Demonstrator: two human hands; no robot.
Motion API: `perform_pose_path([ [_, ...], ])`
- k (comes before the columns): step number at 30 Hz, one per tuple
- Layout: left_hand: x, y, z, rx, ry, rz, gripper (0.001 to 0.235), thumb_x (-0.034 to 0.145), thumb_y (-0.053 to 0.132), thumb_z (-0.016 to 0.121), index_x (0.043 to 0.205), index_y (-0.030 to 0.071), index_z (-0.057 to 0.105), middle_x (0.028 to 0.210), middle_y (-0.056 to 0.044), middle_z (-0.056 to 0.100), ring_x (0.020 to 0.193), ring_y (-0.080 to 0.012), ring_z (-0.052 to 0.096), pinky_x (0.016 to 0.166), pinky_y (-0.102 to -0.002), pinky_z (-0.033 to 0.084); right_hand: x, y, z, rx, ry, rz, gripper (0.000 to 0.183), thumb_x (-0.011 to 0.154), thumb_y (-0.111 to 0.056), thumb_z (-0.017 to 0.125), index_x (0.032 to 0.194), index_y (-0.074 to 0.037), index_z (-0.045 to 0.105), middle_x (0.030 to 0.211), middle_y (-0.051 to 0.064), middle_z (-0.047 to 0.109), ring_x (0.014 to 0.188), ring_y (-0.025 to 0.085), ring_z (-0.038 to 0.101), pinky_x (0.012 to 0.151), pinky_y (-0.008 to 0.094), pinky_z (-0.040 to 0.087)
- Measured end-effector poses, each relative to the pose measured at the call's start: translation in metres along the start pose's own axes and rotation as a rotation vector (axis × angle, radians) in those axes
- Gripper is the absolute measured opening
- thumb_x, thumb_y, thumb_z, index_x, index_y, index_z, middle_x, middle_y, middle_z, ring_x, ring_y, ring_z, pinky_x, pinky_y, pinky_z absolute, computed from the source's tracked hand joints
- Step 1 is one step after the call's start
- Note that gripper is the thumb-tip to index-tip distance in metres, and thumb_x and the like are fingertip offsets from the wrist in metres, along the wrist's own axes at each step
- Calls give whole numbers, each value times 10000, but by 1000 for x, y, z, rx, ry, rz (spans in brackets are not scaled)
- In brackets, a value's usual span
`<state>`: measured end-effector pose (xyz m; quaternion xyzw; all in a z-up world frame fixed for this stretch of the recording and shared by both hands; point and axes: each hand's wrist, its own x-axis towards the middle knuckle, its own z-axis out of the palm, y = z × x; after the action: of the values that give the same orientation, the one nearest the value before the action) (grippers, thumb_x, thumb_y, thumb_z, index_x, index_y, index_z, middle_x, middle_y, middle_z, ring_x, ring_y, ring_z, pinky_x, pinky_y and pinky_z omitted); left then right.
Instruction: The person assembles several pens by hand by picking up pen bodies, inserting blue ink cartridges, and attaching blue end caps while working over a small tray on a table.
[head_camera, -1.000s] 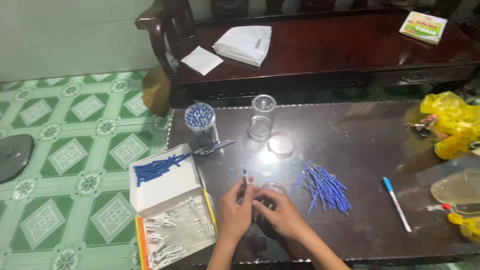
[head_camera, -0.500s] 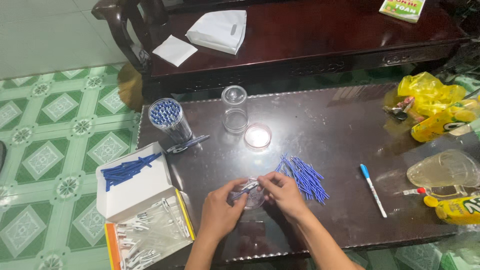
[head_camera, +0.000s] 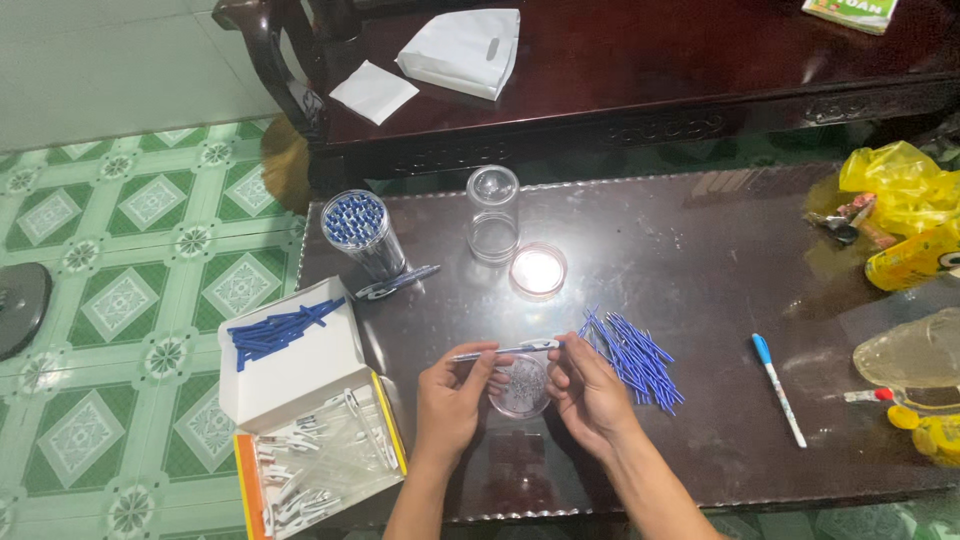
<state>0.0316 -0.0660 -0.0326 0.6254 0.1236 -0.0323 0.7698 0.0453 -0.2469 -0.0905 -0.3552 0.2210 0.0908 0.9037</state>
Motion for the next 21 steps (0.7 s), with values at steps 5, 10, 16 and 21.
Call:
perform_pose_path([
  [5,2,-11,8,55,22,127,228,959,219,652,1020,25,757,871,-148,846,712,-179,791,635,-267,668,5,17,-1,73,80,-57,147,954,-209,721,947,-132,596,834,81,660,553,83,497,512,204,379],
  [10,6,-6,15,-13,202,25,266,945,249,656,955,-8,723,892,-186,832,760,-235,808,627,-318,691,-10,21,17,-215,47,-334,165,965,-170,705,878,-45,641,813,145,725,585,123,603,582,245,502],
  [16,1,16,18,-267,276,-140,287,1041,348,440,1051,64,476,1118,-260,799,766,-352,771,670,-374,656,-34,8,44,-580,52,-473,164,934,-179,712,937,-15,706,782,152,786,644,170,712,662,288,593],
  [21,2,9,17,-371,278,-83,246,1090,366,341,978,148,358,1080,-297,789,689,-372,744,604,-399,658,-31,12,39,-617,16,-511,154,939,-182,705,939,-29,685,829,143,793,638,171,733,635,274,596],
])
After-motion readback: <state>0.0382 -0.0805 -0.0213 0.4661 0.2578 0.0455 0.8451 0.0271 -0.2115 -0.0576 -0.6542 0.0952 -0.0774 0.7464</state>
